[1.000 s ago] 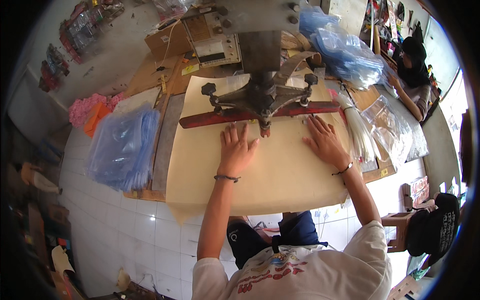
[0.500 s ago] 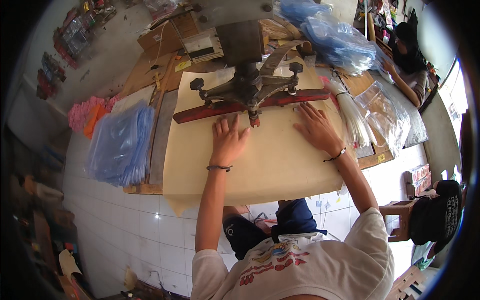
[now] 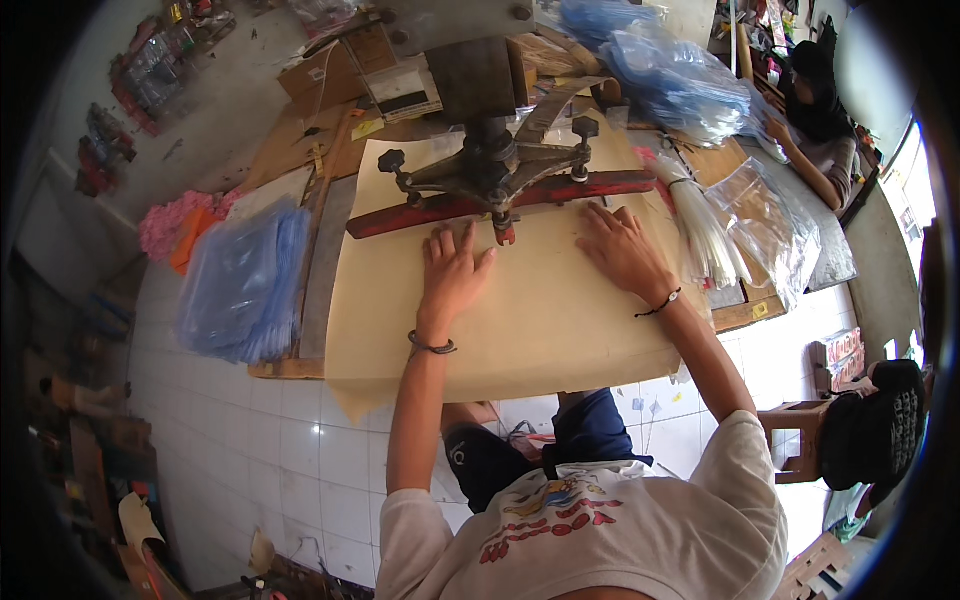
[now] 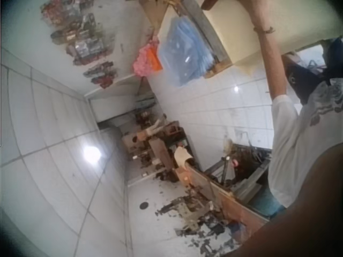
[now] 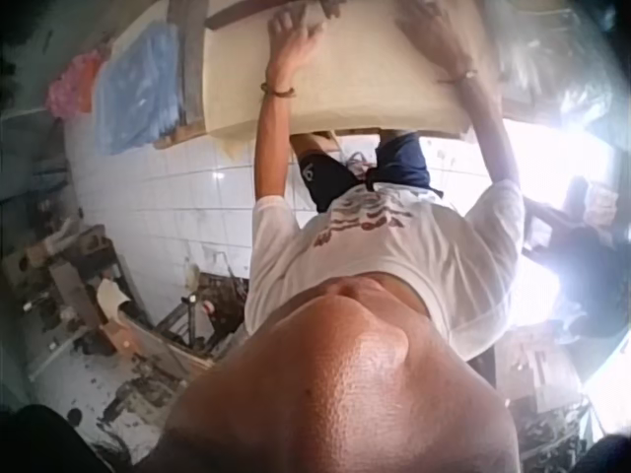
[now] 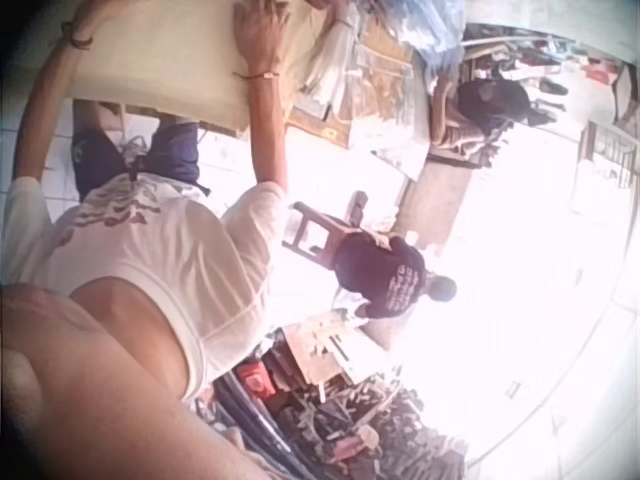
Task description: The person places plastic strips onto clear plastic bags, operates a heat-sealing press to seal them together, and folds the plastic bags.
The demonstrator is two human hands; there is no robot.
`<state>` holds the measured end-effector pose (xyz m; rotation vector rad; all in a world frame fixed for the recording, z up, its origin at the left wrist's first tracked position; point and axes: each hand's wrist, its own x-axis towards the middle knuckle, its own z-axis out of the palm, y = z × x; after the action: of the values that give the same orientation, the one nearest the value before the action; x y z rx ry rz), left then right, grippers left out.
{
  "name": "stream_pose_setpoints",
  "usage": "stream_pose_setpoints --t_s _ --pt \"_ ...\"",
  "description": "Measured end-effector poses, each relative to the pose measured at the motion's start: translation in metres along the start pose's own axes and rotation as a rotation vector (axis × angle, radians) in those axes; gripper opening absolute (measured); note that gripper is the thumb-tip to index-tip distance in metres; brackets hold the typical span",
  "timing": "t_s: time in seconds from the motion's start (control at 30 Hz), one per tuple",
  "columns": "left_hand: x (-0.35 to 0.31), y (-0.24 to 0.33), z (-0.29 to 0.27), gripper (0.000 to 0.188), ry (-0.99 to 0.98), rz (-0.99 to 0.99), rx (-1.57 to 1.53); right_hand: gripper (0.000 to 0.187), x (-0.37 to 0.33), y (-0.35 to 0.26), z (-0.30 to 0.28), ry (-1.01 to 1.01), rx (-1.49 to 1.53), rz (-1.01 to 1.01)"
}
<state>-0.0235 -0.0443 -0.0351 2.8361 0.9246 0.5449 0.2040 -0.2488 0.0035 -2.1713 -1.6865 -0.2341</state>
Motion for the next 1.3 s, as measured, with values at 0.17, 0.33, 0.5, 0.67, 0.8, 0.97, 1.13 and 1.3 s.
stream_pose_setpoints --t_s 0.17,0.33,0.5,0.67,0.8,0.97,1.13,1.3 --pt "-0.001 0.002 -0.002 0.069 -0.034 -0.019 -0.002 0.054 0.000 0.000 0.001 0.014 0.042 0.002" --pt "0.000 0.000 0.000 0.068 0.005 0.019 -0.012 0.053 0.000 0.006 0.001 0.011 0.023 0.022" --pt "0.000 0.000 0.000 0.063 0.075 0.048 -0.030 0.051 0.003 0.011 0.005 0.019 -0.034 0.013" --pt "-0.001 -0.005 0.003 0.059 0.074 0.049 -0.020 0.049 0.002 0.006 0.005 0.016 0.010 0.007" --pt "-0.002 0.000 -0.002 0.059 0.104 0.069 -0.056 0.047 0.001 0.005 0.002 0.034 0.013 0.002" --pt "-0.002 0.001 -0.002 0.060 0.107 0.067 -0.032 0.047 0.002 0.010 0.005 0.018 0.013 -0.010" --pt "-0.003 0.002 -0.003 0.060 0.094 0.071 -0.022 0.049 -0.001 0.010 0.002 -0.009 0.017 0.009" --pt "-0.002 0.003 -0.004 0.060 0.083 0.076 -0.020 0.050 -0.003 0.014 0.002 -0.002 0.030 0.007"
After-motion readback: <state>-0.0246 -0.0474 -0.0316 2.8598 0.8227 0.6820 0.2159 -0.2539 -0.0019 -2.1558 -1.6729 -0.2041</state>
